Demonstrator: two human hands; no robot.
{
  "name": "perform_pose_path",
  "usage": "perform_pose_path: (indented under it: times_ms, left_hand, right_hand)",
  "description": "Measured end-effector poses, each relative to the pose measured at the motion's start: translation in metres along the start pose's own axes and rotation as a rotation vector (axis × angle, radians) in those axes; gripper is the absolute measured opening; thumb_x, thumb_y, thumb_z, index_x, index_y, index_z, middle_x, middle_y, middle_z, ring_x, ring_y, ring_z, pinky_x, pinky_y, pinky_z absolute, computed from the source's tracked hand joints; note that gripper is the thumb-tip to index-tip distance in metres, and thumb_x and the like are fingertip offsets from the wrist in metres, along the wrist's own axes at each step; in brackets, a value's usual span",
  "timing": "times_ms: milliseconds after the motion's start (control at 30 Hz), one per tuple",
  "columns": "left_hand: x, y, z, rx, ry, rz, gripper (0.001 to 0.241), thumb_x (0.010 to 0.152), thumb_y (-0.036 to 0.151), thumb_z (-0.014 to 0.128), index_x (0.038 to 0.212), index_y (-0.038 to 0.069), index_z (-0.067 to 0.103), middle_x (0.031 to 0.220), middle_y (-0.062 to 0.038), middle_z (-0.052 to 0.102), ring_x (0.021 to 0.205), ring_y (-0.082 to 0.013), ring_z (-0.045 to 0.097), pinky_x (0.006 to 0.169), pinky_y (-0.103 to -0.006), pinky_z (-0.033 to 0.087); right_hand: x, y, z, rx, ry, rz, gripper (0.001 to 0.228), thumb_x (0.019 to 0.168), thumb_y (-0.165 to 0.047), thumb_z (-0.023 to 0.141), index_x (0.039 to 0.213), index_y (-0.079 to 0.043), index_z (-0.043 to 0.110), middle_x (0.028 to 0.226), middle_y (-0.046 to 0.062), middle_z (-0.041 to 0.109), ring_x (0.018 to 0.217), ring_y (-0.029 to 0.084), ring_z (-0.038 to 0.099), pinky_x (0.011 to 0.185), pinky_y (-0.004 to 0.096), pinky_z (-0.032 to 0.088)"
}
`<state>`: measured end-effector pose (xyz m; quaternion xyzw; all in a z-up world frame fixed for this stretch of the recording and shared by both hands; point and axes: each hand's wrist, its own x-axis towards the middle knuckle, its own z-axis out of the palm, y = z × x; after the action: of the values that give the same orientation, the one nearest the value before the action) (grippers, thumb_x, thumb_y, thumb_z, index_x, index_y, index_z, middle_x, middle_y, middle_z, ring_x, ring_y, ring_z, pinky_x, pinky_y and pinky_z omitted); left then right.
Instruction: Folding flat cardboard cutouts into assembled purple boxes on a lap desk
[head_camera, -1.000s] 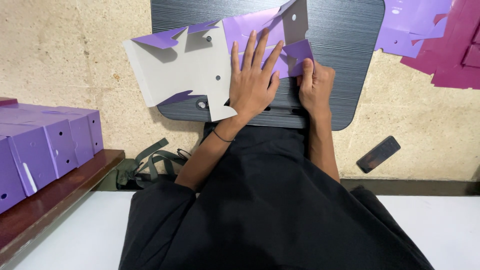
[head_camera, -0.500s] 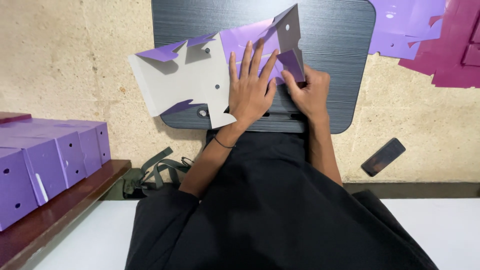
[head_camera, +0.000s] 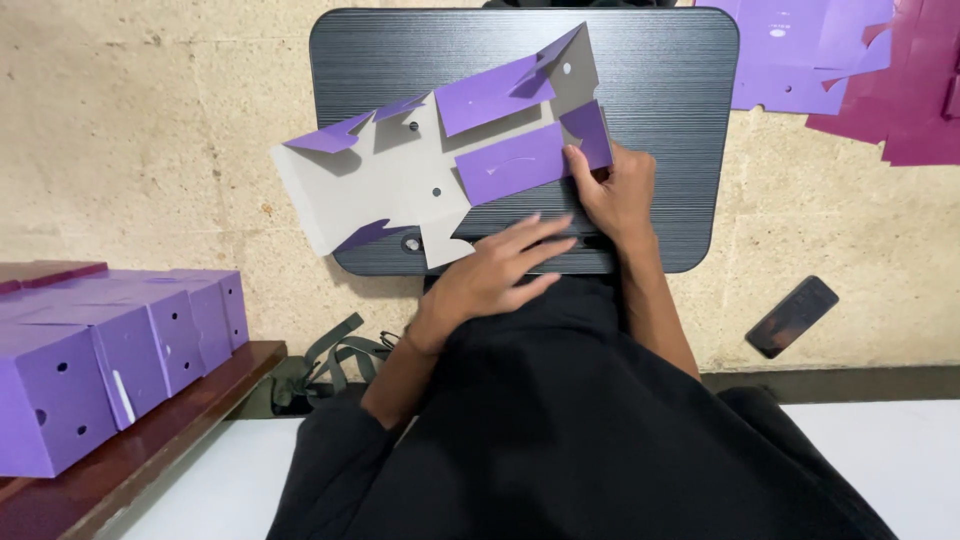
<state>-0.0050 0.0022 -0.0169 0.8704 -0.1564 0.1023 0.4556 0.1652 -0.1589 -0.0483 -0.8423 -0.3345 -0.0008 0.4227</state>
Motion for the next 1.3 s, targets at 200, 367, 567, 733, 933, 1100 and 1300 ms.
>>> perform_pose_path:
  times_ms: [200,367,567,733,933,1100,1300]
  left_hand:
    - [-0.022,0.017,-0.069,-0.09,-0.226,-0.505,0.021,0.093,0.031,0.07,0.097,0.011,0.075,0.085,-0.011,0.076,0.078,-0.0319,0.076,0.07,-0.0412,0.061]
    - [-0.032,-0.03,-0.055,0.19,0.117,-0.675,0.019,0.099,0.036,0.069,0.105,0.019,0.072,0.081,-0.002,0.074,0.068,-0.022,0.075,0.058,-0.0325,0.058]
    - [0.014,-0.026,-0.059,0.074,0.53,-0.661,0.027,0.098,0.017,0.068,0.119,-0.001,0.066,0.096,-0.019,0.064,0.053,-0.0287,0.069,0.048,-0.0353,0.055]
    - [0.032,-0.03,-0.045,0.237,0.454,-0.739,0.042,0.095,0.046,0.07,0.113,0.008,0.069,0.098,-0.008,0.065,0.083,-0.0398,0.072,0.072,-0.0573,0.057]
    - [0.041,-0.036,-0.037,0.005,0.549,-0.798,0.03,0.092,0.051,0.073,0.1,0.023,0.065,0.047,0.001,0.057,0.047,-0.0278,0.067,0.054,-0.0379,0.051]
    - [0.033,-0.033,-0.019,-0.41,0.664,-0.607,0.026,0.099,0.02,0.068,0.118,0.007,0.059,0.098,-0.022,0.073,0.041,-0.0123,0.062,0.035,-0.0216,0.045]
    - [0.026,-0.05,-0.002,-0.482,0.741,-0.485,0.016,0.101,0.014,0.066,0.108,0.001,0.061,0.094,-0.02,0.072,0.041,-0.0137,0.064,0.034,-0.0218,0.048]
  right_hand:
    - [0.003,-0.002,0.002,0.079,0.018,0.045,0.05,0.102,-0.02,0.081,0.064,-0.009,0.05,0.048,0.012,0.05,0.044,0.032,0.054,0.046,0.033,0.034]
    - [0.006,-0.009,-0.001,0.098,0.019,0.044,0.051,0.101,-0.017,0.081,0.063,-0.008,0.048,0.048,0.012,0.05,0.041,0.03,0.051,0.046,0.033,0.033]
    - [0.004,-0.004,0.001,0.094,0.018,0.037,0.051,0.101,-0.018,0.081,0.063,-0.006,0.049,0.049,0.015,0.051,0.042,0.032,0.051,0.045,0.034,0.033]
    - [0.001,0.01,0.004,0.139,0.038,0.054,0.045,0.101,-0.016,0.082,0.069,-0.007,0.052,0.052,0.014,0.053,0.043,0.028,0.05,0.046,0.034,0.036]
    - [0.003,0.004,0.003,0.178,0.039,0.067,0.043,0.103,-0.016,0.079,0.07,-0.008,0.053,0.051,0.009,0.054,0.045,0.019,0.05,0.046,0.03,0.037]
    - [0.0,0.012,0.005,0.176,0.046,0.071,0.038,0.103,-0.016,0.078,0.074,-0.007,0.055,0.05,0.01,0.053,0.045,0.019,0.049,0.046,0.031,0.037]
    - [0.001,0.0,0.001,0.242,0.046,0.104,0.024,0.105,-0.015,0.074,0.095,-0.004,0.055,0.052,0.008,0.055,0.046,0.018,0.054,0.048,0.03,0.041]
